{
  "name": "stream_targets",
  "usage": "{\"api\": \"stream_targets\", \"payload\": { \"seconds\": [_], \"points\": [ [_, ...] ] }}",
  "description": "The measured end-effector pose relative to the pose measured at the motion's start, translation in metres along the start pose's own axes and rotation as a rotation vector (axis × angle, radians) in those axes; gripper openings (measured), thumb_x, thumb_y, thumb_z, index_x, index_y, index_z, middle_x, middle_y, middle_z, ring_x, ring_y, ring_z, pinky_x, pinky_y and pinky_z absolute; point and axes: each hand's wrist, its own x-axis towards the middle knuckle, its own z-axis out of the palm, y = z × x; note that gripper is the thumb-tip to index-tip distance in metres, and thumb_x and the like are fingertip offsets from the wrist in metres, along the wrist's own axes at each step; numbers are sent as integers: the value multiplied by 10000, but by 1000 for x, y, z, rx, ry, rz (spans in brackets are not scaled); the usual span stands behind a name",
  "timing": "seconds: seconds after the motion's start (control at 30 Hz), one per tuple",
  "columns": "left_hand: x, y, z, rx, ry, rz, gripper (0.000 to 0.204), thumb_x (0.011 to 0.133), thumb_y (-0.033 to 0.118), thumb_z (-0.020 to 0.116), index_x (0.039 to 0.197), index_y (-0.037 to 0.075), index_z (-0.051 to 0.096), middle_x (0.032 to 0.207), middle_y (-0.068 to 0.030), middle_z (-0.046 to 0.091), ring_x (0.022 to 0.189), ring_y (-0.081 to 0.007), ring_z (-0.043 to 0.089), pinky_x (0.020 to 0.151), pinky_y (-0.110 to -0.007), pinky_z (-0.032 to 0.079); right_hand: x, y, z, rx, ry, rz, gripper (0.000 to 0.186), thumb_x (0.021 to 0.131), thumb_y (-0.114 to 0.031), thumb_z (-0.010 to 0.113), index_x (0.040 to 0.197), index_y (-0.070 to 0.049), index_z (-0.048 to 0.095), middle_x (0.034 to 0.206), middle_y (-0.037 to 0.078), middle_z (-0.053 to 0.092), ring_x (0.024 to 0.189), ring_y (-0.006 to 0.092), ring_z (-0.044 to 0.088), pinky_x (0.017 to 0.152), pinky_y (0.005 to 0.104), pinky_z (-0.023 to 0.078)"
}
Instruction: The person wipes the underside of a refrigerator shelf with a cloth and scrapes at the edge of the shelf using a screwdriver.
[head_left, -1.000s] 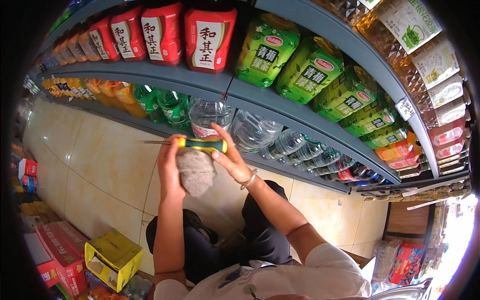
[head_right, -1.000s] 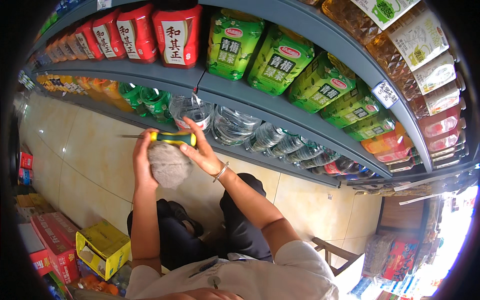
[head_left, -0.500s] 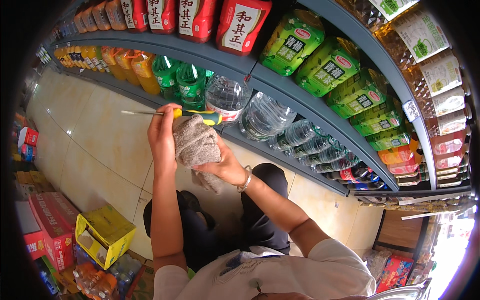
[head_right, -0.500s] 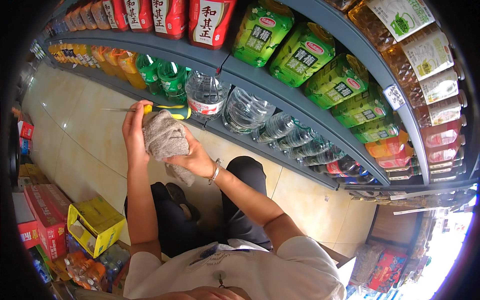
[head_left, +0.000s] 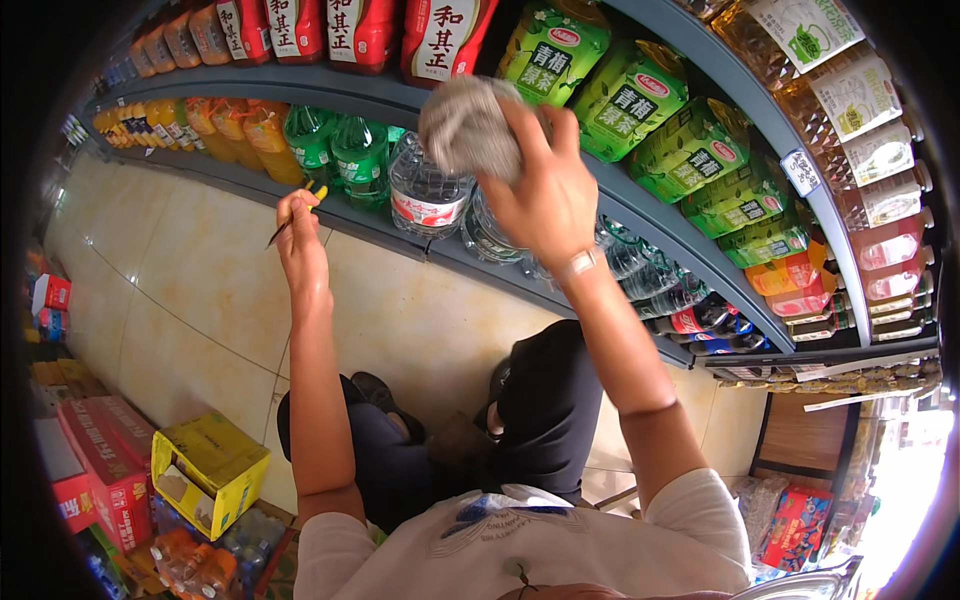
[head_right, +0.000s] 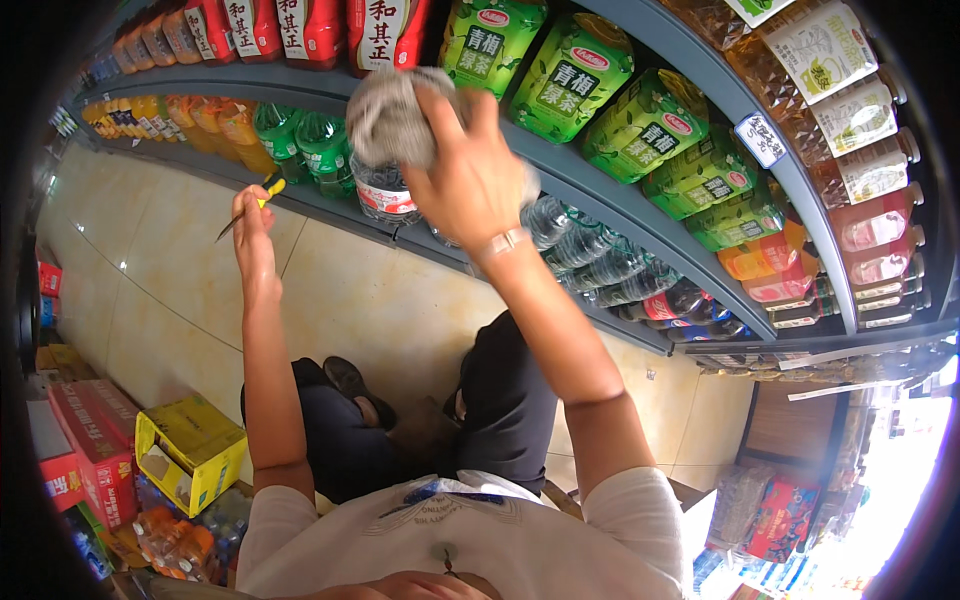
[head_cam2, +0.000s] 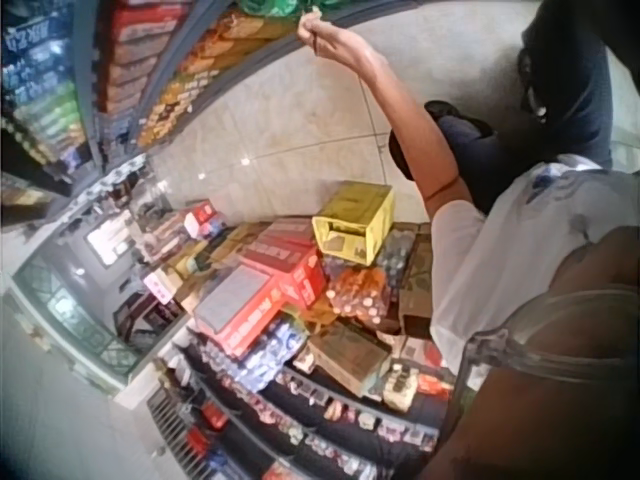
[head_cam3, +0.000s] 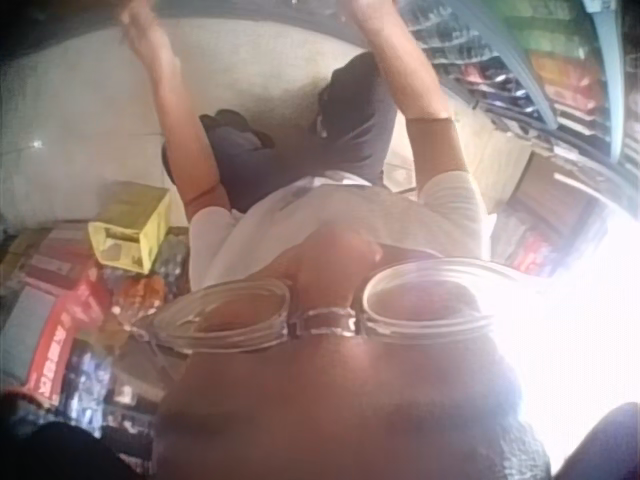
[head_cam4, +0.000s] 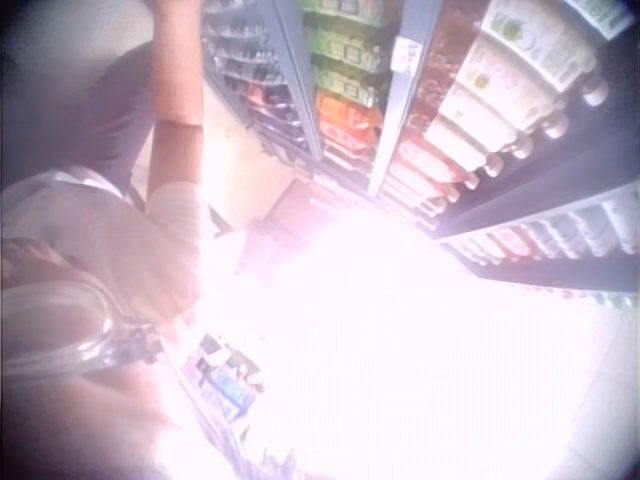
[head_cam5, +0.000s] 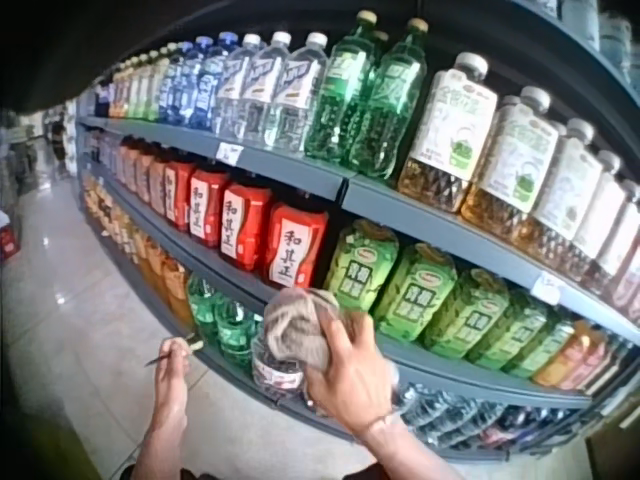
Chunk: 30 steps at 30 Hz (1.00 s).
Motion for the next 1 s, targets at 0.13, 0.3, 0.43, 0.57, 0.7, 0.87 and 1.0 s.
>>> {"api": "stream_targets", "payload": {
  "seconds": [0.13,0.3,0.43,0.57,0.7,0.87,1.0],
  "points": [
    [-8,1,17,-61,-28,-72,253,1028,318,373,937,143,531,964,59,504,819,-77,385,827,-241,356,44,34,39,-360,-339,124,539,773,-352,620,1267,-154,531,1125,142,588,889,354,660,750,447,541],
    [-8,-3,16,-20,-125,-127,270,1023,350,372,962,154,547,1018,25,520,884,-105,438,875,-283,389,40,44,6,-402,-541,185,457,787,-392,590,1152,-120,619,1098,162,627,934,365,652,814,452,525],
    [-14,3,19,-36,-222,-148,263,1024,348,375,984,155,549,1009,42,512,864,-98,445,895,-283,393,0,96,-74,-529,-775,323,424,784,-431,582,948,-55,687,925,229,673,891,388,651,794,461,515],
    [-18,3,25,-33,-281,-87,282,1026,324,373,928,120,540,860,48,472,761,-80,366,755,-241,347,-16,143,-162,-733,-1184,460,394,690,-416,665,962,-136,721,950,145,698,887,349,659,781,417,521],
    [-20,-4,32,28,-287,75,295,1024,285,381,880,87,545,755,39,431,697,-73,336,625,-235,302,-13,97,-174,-681,-969,155,514,668,-296,692,1177,-258,638,1043,102,658,856,308,666,721,412,535],
    [-16,-11,19,54,-365,-86,289,1023,361,368,971,127,531,1013,41,522,916,-115,416,917,-296,341,15,36,-47,-363,-163,-156,619,728,-132,655,1312,-284,521,1107,88,590,803,309,666,618,389,553],
    [-20,-14,40,-11,-419,-92,275,1019,354,376,988,142,547,1013,46,521,903,-108,424,925,-301,353,45,40,46,-455,-302,4,538,751,-136,637,1278,-148,528,1027,173,576,832,316,646,635,381,548]
  ]
}}
